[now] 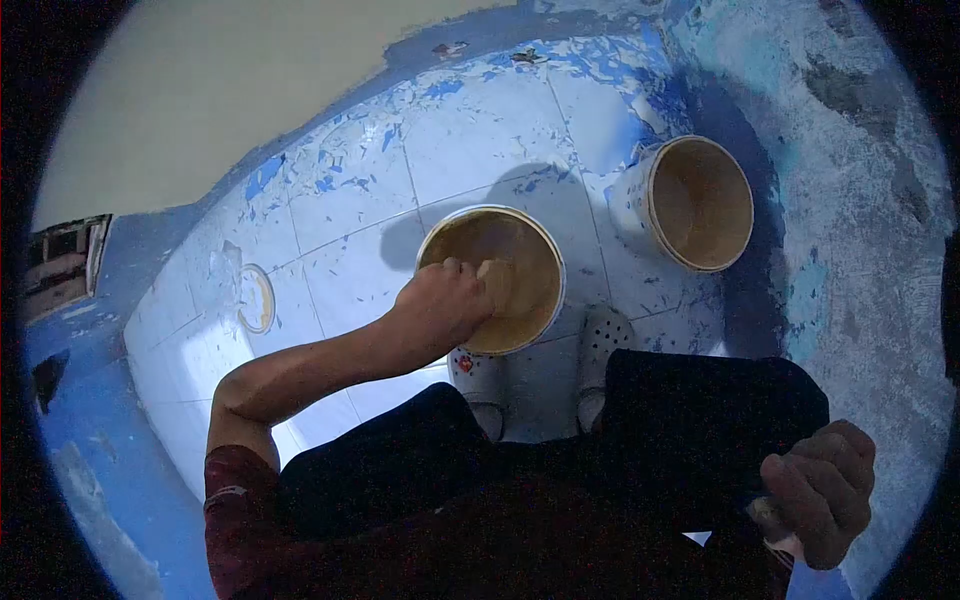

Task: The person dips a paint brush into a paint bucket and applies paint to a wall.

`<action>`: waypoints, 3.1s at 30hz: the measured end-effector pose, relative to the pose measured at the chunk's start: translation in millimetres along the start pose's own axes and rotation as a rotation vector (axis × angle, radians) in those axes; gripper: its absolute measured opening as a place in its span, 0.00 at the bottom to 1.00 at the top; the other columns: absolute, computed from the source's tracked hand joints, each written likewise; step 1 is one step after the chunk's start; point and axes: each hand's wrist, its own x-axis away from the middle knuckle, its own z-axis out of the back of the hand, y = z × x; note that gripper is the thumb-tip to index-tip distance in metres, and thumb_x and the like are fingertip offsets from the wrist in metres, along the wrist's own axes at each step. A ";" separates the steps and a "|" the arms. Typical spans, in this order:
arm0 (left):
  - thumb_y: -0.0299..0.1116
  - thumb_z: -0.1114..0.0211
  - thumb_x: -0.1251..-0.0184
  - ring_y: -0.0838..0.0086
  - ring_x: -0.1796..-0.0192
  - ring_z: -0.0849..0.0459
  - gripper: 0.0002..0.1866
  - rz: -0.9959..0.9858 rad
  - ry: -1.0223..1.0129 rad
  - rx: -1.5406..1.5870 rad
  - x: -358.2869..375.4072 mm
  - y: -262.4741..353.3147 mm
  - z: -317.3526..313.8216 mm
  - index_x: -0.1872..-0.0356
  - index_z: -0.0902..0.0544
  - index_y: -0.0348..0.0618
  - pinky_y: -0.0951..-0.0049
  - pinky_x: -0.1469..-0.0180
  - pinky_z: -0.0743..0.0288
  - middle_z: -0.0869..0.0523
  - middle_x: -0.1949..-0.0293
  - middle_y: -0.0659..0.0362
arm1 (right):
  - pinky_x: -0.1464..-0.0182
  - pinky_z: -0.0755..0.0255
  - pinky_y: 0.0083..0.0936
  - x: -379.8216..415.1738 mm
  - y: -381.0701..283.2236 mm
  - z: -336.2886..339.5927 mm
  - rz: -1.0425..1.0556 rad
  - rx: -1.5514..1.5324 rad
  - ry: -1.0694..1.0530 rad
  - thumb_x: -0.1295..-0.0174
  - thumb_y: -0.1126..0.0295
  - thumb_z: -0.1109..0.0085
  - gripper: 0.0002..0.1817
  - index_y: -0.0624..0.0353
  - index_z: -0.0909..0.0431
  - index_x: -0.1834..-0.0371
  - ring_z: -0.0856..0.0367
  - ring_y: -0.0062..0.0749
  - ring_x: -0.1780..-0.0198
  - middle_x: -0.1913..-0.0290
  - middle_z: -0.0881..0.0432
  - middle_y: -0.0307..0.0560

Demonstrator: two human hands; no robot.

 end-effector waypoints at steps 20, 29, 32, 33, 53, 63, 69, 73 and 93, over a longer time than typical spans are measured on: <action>0.34 0.34 0.47 0.63 0.66 0.14 0.06 -0.013 0.145 0.050 -30.0 -7.9 -47.0 0.74 0.13 0.44 0.65 0.68 0.19 0.15 0.69 0.49 | 0.73 0.38 0.22 -9.6 2.4 -3.8 -0.010 -0.086 -0.093 0.39 0.63 0.39 0.10 0.59 0.23 0.64 0.29 0.21 0.79 0.80 0.26 0.36; 0.31 0.33 0.48 0.62 0.61 0.14 0.07 -0.025 0.063 0.015 -25.9 -9.3 -41.5 0.69 0.13 0.43 0.65 0.64 0.18 0.16 0.57 0.47 | 0.74 0.37 0.22 -12.7 0.5 -7.0 -0.007 -0.076 -0.066 0.40 0.63 0.38 0.10 0.58 0.22 0.66 0.29 0.21 0.80 0.81 0.26 0.36; 0.31 0.33 0.49 0.62 0.61 0.14 0.06 -0.012 0.061 0.079 -28.6 -10.6 -47.8 0.69 0.13 0.43 0.65 0.64 0.19 0.16 0.57 0.47 | 0.74 0.37 0.22 -13.0 2.2 -8.1 0.017 -0.071 -0.055 0.40 0.62 0.38 0.11 0.59 0.22 0.66 0.29 0.21 0.80 0.82 0.26 0.36; 0.31 0.32 0.49 0.61 0.61 0.14 0.07 -0.017 0.033 0.103 -30.9 -10.4 -49.4 0.69 0.13 0.43 0.65 0.64 0.19 0.16 0.57 0.47 | 0.74 0.37 0.22 -12.8 2.6 -8.5 0.025 -0.064 -0.053 0.40 0.62 0.37 0.11 0.59 0.22 0.66 0.29 0.21 0.81 0.82 0.26 0.36; 0.31 0.33 0.48 0.60 0.62 0.13 0.10 -0.025 0.051 0.141 -29.9 -9.4 -57.1 0.64 0.15 0.42 0.62 0.64 0.17 0.15 0.60 0.49 | 0.76 0.37 0.20 -17.9 -2.9 -15.6 -0.002 -0.025 0.010 0.39 0.62 0.37 0.11 0.58 0.21 0.69 0.29 0.20 0.81 0.84 0.26 0.35; 0.29 0.34 0.48 0.59 0.63 0.13 0.09 -0.008 0.047 0.170 -29.2 -13.3 -56.9 0.64 0.14 0.42 0.62 0.64 0.17 0.14 0.69 0.49 | 0.71 0.35 0.25 -14.1 -4.6 -11.1 -0.050 -0.039 -0.041 0.41 0.61 0.36 0.13 0.59 0.19 0.63 0.30 0.22 0.79 0.82 0.26 0.35; 0.29 0.34 0.49 0.58 0.63 0.12 0.09 -0.011 0.196 0.125 -24.3 -14.5 -63.9 0.65 0.14 0.43 0.62 0.65 0.17 0.14 0.68 0.50 | 0.68 0.35 0.27 -13.9 -2.3 -9.4 -0.065 -0.044 -0.075 0.43 0.63 0.35 0.11 0.58 0.19 0.63 0.30 0.22 0.78 0.79 0.25 0.35; 0.30 0.33 0.49 0.58 0.62 0.12 0.08 0.065 0.021 0.168 -25.9 -9.2 -53.5 0.67 0.14 0.42 0.62 0.67 0.17 0.14 0.67 0.51 | 0.69 0.36 0.26 -15.8 0.1 -12.4 -0.032 -0.036 -0.036 0.43 0.62 0.35 0.12 0.58 0.20 0.64 0.30 0.21 0.79 0.79 0.25 0.35; 0.25 0.37 0.47 0.57 0.61 0.17 0.06 0.245 0.132 0.312 30.9 -27.5 1.2 0.68 0.20 0.35 0.60 0.60 0.22 0.20 0.66 0.48 | 0.71 0.38 0.23 -14.0 1.6 -11.7 -0.042 0.007 -0.062 0.45 0.61 0.34 0.13 0.57 0.20 0.63 0.31 0.20 0.79 0.80 0.26 0.35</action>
